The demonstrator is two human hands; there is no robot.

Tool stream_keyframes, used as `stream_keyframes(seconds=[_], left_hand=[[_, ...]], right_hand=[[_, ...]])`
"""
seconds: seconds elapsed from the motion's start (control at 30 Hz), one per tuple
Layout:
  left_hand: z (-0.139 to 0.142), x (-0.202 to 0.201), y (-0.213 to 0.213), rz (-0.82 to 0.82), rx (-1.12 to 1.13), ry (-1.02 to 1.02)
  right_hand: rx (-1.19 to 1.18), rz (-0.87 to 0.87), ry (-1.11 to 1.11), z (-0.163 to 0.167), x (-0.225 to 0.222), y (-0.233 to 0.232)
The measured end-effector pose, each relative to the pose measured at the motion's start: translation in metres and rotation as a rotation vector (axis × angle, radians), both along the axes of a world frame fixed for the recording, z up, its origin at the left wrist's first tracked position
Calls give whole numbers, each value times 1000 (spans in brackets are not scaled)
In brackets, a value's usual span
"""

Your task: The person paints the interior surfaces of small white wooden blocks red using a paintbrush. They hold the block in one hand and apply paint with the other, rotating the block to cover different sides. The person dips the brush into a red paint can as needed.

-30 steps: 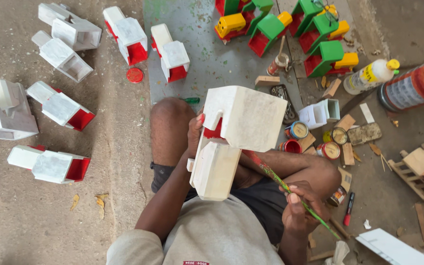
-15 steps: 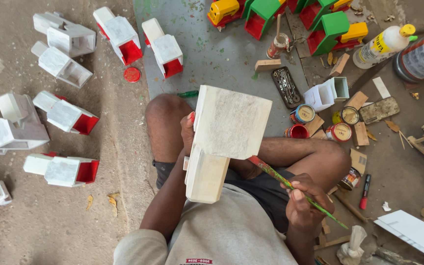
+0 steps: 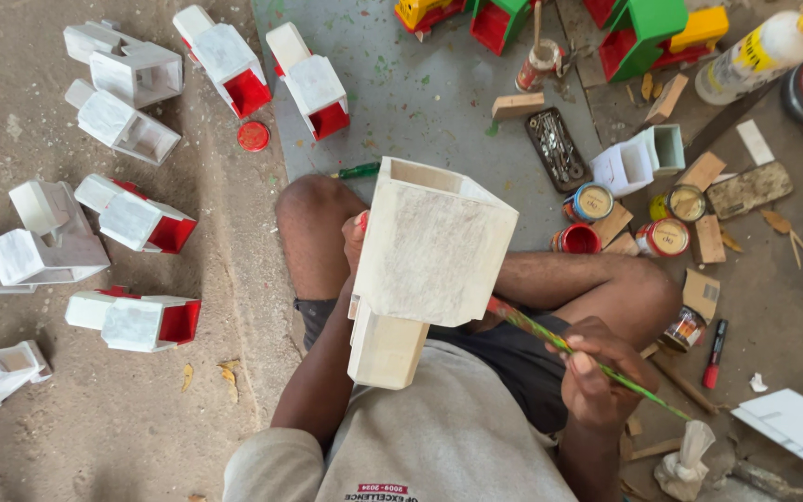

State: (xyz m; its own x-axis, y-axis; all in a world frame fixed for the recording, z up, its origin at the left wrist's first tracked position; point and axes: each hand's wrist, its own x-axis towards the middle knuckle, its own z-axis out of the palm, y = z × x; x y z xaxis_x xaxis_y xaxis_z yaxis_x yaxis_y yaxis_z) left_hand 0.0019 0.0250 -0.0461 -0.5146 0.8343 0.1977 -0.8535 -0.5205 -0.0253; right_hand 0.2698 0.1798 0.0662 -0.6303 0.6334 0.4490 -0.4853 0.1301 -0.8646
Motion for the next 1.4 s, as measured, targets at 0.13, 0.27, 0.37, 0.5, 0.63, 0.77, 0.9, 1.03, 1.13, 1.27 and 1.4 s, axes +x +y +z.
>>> stream_keyframes(seconds=[0.13, 0.27, 0.37, 0.5, 0.63, 0.77, 0.9, 1.03, 1.13, 1.27, 1.4], left_hand=[[1, 2, -3, 22, -27, 5], [2, 5, -4, 26, -34, 11], [2, 7, -3, 27, -40, 8], [3, 7, -1, 48, -48, 9], [8, 7, 4, 75, -56, 25], [15, 6, 11, 111, -68, 35], [17, 2, 17, 153, -70, 53], [14, 4, 17, 158, -110, 22], [11, 5, 18, 177, -123, 24], [10, 2, 18, 166, -99, 31], [9, 4, 12, 153, -81, 25]], right_hand=[[47, 54, -95, 4, -2, 1], [14, 16, 17, 10, -2, 9], [-12, 34, 20, 11, -2, 12], [44, 24, -112, 8, 0, 12], [-59, 60, 0, 4, 5, 21], [-127, 70, 10, -7, 4, 23], [-41, 60, -108, -13, 0, 19], [-22, 15, -52, -7, 7, 18], [-57, 42, 27, -6, 6, 17], [67, 1, -88, -5, 3, 12], [103, -13, -37, -4, 6, 10]])
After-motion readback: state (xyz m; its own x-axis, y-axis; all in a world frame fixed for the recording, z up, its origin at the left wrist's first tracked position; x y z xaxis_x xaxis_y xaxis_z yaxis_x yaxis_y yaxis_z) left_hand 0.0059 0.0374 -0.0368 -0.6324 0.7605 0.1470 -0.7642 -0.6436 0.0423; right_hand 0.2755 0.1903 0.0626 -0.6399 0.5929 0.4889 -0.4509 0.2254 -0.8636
